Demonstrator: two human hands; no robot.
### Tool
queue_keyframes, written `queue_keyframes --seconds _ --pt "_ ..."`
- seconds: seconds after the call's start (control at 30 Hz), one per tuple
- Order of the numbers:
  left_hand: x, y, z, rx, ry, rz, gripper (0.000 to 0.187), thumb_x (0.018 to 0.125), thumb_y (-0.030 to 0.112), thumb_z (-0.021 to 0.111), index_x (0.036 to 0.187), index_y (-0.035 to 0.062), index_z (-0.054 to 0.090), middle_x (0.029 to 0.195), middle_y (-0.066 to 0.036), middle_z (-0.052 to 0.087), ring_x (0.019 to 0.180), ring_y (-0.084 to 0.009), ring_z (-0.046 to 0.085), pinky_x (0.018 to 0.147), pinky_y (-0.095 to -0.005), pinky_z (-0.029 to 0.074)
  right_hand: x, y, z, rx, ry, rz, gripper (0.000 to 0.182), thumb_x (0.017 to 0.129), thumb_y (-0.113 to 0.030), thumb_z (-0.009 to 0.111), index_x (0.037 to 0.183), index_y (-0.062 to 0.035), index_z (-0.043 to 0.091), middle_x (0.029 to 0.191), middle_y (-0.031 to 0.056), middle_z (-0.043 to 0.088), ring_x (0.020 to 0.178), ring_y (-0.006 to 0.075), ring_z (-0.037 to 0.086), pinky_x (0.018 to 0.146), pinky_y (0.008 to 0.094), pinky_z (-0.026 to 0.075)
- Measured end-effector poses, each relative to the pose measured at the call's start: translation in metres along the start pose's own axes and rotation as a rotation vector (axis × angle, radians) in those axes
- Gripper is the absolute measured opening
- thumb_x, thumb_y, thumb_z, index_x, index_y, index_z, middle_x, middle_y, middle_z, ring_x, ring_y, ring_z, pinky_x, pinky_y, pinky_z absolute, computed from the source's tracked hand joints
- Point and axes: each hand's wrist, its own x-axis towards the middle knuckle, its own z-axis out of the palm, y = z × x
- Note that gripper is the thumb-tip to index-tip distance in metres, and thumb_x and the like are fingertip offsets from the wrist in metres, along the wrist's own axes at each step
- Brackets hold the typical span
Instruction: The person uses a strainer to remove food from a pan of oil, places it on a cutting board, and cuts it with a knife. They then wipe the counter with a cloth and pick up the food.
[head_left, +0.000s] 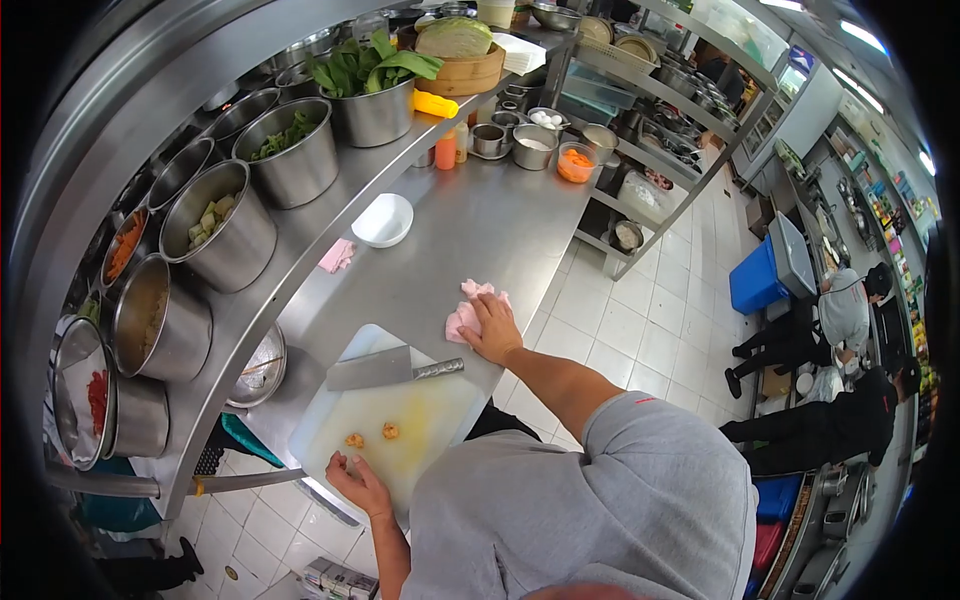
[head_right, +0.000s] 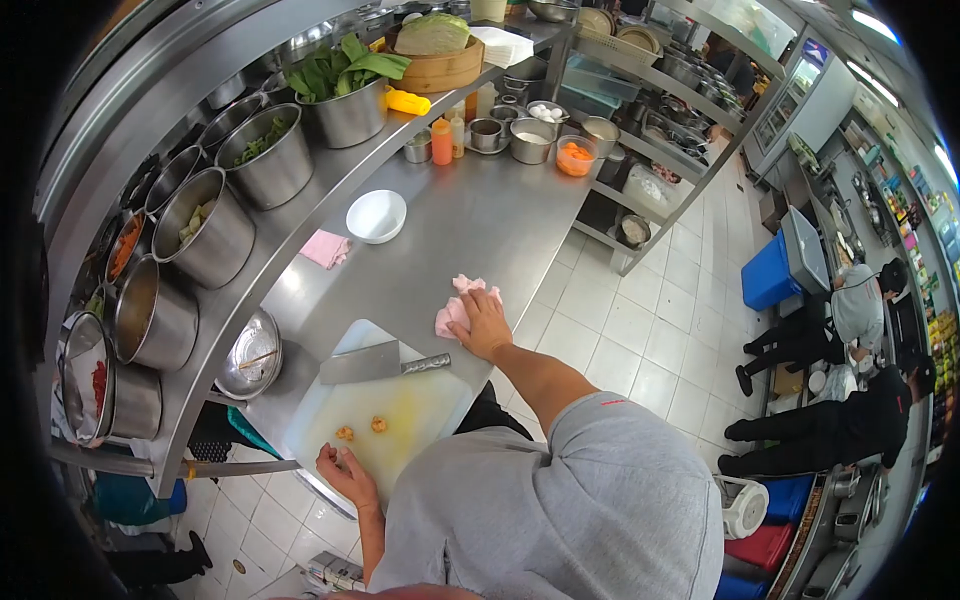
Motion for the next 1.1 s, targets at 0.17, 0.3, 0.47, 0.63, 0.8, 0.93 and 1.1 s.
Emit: queue_keyframes --seconds 0.17,0.3,0.47,0.63,0.8,0.93,1.1 --pt "0.000 0.000 -0.001 0.016 -0.004 0.005 0.045 0.110 0.019 0.069 0.145 -0.0074 0.060 0.129 -0.021 0.060 0.119 -0.0347 0.058 0.106 -0.0483 0.048 0.000 -0.001 -0.001 -0.015 -0.011 -0.003 0.083 0.103 -0.050 0.076 0.167 -0.0019 0.051 0.166 0.0225 0.050 0.161 0.0415 0.043 0.137 0.0581 0.029" --pt "0.001 0.006 0.004 0.004 -0.003 0.037 0.046 0.108 0.017 0.070 0.145 -0.0072 0.060 0.130 -0.022 0.060 0.119 -0.0359 0.058 0.108 -0.0487 0.048 0.000 0.002 0.002 0.027 0.002 0.000 0.082 0.103 -0.048 0.077 0.165 -0.0005 0.053 0.166 0.0224 0.050 0.161 0.0418 0.043 0.137 0.0584 0.030" --pt "0.004 0.008 0.000 0.000 0.021 0.053 0.046 0.105 0.016 0.072 0.143 -0.0070 0.060 0.131 -0.022 0.060 0.120 -0.0376 0.058 0.110 -0.0497 0.048 -0.001 0.002 0.005 0.008 0.025 -0.025 0.082 0.102 -0.046 0.078 0.166 -0.0019 0.052 0.165 0.0230 0.052 0.160 0.0432 0.044 0.136 0.0583 0.031" --pt "0.004 0.016 -0.003 0.004 0.010 0.041 0.045 0.104 0.016 0.074 0.141 -0.0066 0.061 0.130 -0.023 0.061 0.119 -0.0390 0.058 0.107 -0.0515 0.050 0.001 0.001 0.005 0.020 0.045 -0.026 0.082 0.100 -0.045 0.080 0.164 -0.0016 0.054 0.166 0.0240 0.053 0.157 0.0456 0.046 0.136 0.0586 0.031" --pt "0.005 0.007 -0.002 0.057 0.059 0.107 0.046 0.105 0.021 0.076 0.141 -0.0038 0.062 0.122 -0.018 0.059 0.112 -0.0328 0.057 0.098 -0.0465 0.048 0.001 0.005 0.012 0.010 0.069 -0.064 0.081 0.097 -0.042 0.083 0.163 -0.0032 0.056 0.165 0.0224 0.053 0.155 0.0463 0.048 0.134 0.0590 0.033" --pt "0.005 0.010 -0.004 0.049 0.047 0.074 0.047 0.102 0.020 0.078 0.139 -0.0036 0.063 0.123 -0.020 0.061 0.114 -0.0365 0.058 0.101 -0.0491 0.049 0.006 -0.001 0.006 0.013 0.037 -0.045 0.079 0.100 -0.041 0.080 0.161 0.0024 0.057 0.164 0.0263 0.055 0.155 0.0466 0.048 0.133 0.0589 0.033" --pt "0.004 0.011 -0.004 0.030 0.055 0.049 0.047 0.100 0.020 0.080 0.137 -0.0038 0.063 0.124 -0.022 0.063 0.116 -0.0410 0.059 0.103 -0.0525 0.050 0.002 -0.003 0.007 -0.018 0.024 -0.023 0.078 0.101 -0.040 0.080 0.162 0.0023 0.056 0.165 0.0265 0.054 0.156 0.0462 0.048 0.133 0.0583 0.034"
